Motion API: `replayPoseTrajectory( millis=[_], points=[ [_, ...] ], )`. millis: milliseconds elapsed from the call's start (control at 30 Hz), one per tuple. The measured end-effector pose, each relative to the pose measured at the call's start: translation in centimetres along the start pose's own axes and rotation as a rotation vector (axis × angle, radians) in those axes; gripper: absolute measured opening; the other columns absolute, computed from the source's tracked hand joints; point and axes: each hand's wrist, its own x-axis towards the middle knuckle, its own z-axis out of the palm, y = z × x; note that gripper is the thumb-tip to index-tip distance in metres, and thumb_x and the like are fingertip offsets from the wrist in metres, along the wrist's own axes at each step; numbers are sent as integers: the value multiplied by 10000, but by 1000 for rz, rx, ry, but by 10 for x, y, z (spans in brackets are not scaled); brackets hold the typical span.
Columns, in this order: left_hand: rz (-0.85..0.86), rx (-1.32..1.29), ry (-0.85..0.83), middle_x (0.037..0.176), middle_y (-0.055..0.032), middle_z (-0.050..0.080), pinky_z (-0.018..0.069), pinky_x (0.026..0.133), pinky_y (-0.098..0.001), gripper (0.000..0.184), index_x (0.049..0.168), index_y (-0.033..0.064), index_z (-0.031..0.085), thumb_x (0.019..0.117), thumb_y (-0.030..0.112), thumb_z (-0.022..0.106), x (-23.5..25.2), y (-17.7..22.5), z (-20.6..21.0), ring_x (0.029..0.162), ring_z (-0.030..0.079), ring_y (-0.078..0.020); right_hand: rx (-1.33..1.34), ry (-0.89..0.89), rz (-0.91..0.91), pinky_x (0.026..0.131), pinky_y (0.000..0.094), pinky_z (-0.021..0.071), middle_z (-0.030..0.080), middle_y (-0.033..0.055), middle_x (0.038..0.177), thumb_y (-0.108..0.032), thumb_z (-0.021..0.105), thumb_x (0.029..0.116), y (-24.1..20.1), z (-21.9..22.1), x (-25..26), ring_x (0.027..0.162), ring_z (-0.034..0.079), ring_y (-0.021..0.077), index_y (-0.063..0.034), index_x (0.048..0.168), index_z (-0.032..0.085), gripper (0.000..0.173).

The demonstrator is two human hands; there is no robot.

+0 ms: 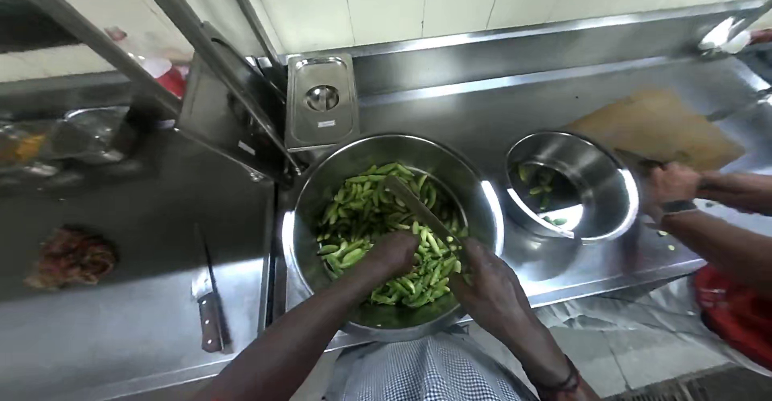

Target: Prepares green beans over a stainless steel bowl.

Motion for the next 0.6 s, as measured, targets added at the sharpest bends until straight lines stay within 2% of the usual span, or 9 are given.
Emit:
replayPoseTrajectory(
  millis=[67,133,167,233,300,367,500,600],
  points=[
    [16,-63,26,1168,-186,686,524,957,-597,272,1221,66,678,985,200,650,-4,-3,-5,1111,660,-380,32,3,28,742,492,568,669,79,1001,-285,687,931,-1,0,2,861,673,246,-109,1242,625,363],
    [35,-247,83,1130,-151,702,537,948,-559,228,1188,85,712,999,192,641,-20,-6,-14,1053,677,-320,88,-9,68,687,468,566,651,45,873,-398,670,959,-2,-1,3,756,658,209,-130,1147,628,330],
    [36,-377,105,1109,-138,706,552,920,-516,213,1182,77,710,1006,179,648,-35,-4,-20,997,686,-285,127,-18,81,676,461,563,645,38,843,-428,665,963,-2,-2,3,732,653,200,-133,1124,626,339],
    [39,-697,151,1062,-127,713,598,801,-436,204,1184,58,678,991,124,677,-65,3,-24,857,708,-246,205,-28,80,660,440,566,653,28,823,-444,665,957,-1,-1,3,709,655,177,-129,1118,635,356],
    [100,-962,207,1070,-100,714,644,748,-391,228,1168,69,656,948,59,714,-79,3,-15,811,732,-232,258,-26,65,630,411,565,654,5,795,-456,690,931,1,2,3,680,649,153,-141,1086,640,355],
    [168,-1154,257,1047,-119,709,646,753,-383,226,1133,44,651,924,-22,704,-88,7,-9,811,730,-246,282,-32,52,626,389,562,660,-13,798,-496,729,894,0,4,3,680,648,133,-150,1067,644,396],
    [212,-1259,331,925,-100,688,582,693,-309,206,1058,45,692,875,-39,735,-97,18,-3,773,659,-189,318,-5,-4,604,338,561,658,-32,777,-526,776,837,-4,7,2,658,642,99,-152,1025,653,437],
    [252,-1292,322,940,-106,684,579,690,-299,213,1035,40,697,853,-56,751,-100,20,-2,786,654,-191,348,26,-53,550,302,534,627,-49,712,-556,776,816,-7,9,1,603,609,80,-155,973,654,447]
  ],
)
